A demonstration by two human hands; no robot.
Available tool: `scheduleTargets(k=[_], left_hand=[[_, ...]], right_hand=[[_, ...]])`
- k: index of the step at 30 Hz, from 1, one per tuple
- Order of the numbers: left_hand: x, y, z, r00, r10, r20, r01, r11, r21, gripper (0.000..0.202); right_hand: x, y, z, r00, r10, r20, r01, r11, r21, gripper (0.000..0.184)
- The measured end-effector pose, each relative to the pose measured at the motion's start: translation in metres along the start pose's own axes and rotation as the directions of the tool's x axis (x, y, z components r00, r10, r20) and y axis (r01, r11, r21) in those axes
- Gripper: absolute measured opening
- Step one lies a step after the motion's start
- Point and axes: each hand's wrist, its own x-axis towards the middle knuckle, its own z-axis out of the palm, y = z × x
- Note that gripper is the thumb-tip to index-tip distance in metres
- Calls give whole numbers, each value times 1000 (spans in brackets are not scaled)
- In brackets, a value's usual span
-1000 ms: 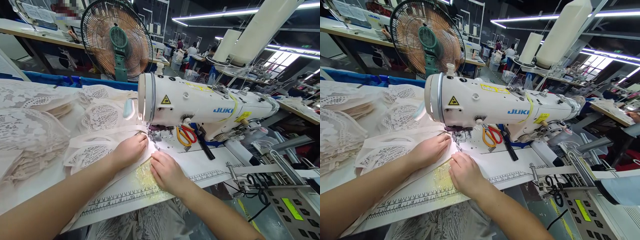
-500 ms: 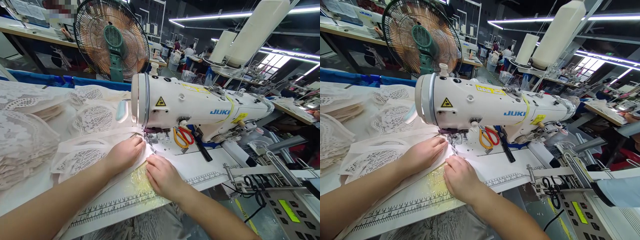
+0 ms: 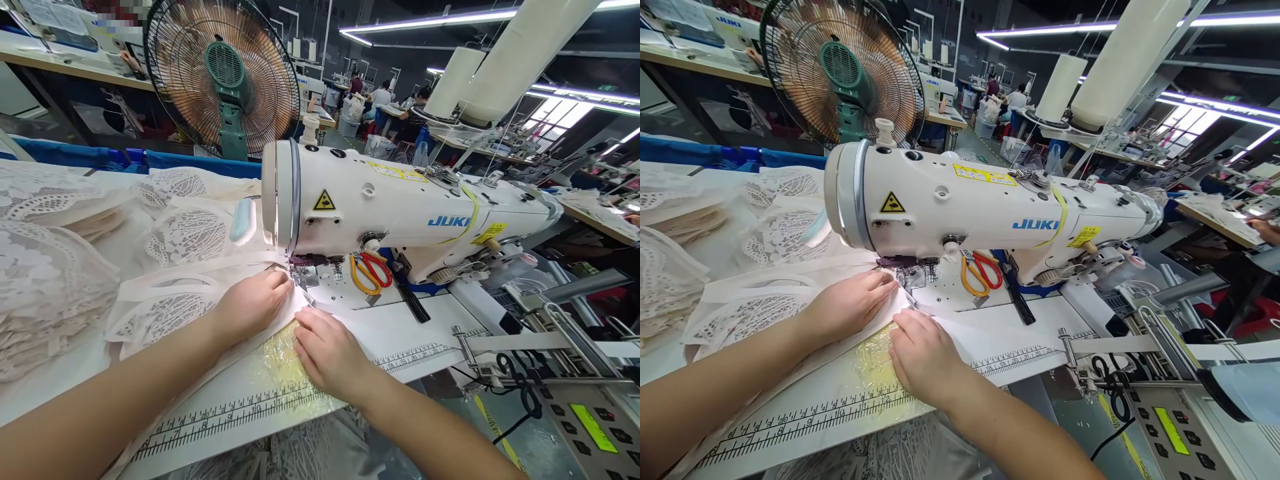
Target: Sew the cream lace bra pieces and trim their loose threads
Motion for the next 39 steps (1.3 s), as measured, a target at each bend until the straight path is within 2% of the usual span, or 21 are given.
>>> scheduleTargets(k=[5, 10, 13, 17, 20, 25, 32, 39], left_hand=[[5, -5, 2, 999, -19, 39, 18, 999, 35, 29], [12, -17, 0, 999, 10, 52, -12, 999, 39, 35], [12, -17, -8, 995, 89, 47, -89, 996, -7, 38], [3, -6, -17, 969, 243, 49, -237, 966, -105, 28], [-5, 1, -18, 949, 308, 61, -303, 950, -77, 27], [-8, -1, -16, 940, 332, 81, -331, 943, -30, 33], [-6, -11, -12, 923, 384, 34, -384, 923, -13, 40], [-4, -13, -9, 920, 392, -9, -392, 920, 7, 32]], right_hand=[[0, 1, 1, 1000, 9, -17, -9, 999, -36, 22], [-1, 3, 3, 999, -10, -33, 9, 1000, -23, 23], [-2, 3, 4, 1000, -1, -25, 1, 1000, -21, 23], [-3, 4, 4, 1000, 2, -29, -3, 1000, -29, 23], [-3, 3, 3, 999, 0, -48, -1, 999, -39, 23], [-2, 3, 3, 999, 4, -45, -6, 999, -41, 23], [-2, 4, 2, 1000, 15, -24, -16, 1000, -26, 23], [-2, 4, 1, 999, 18, -34, -19, 999, -31, 23]])
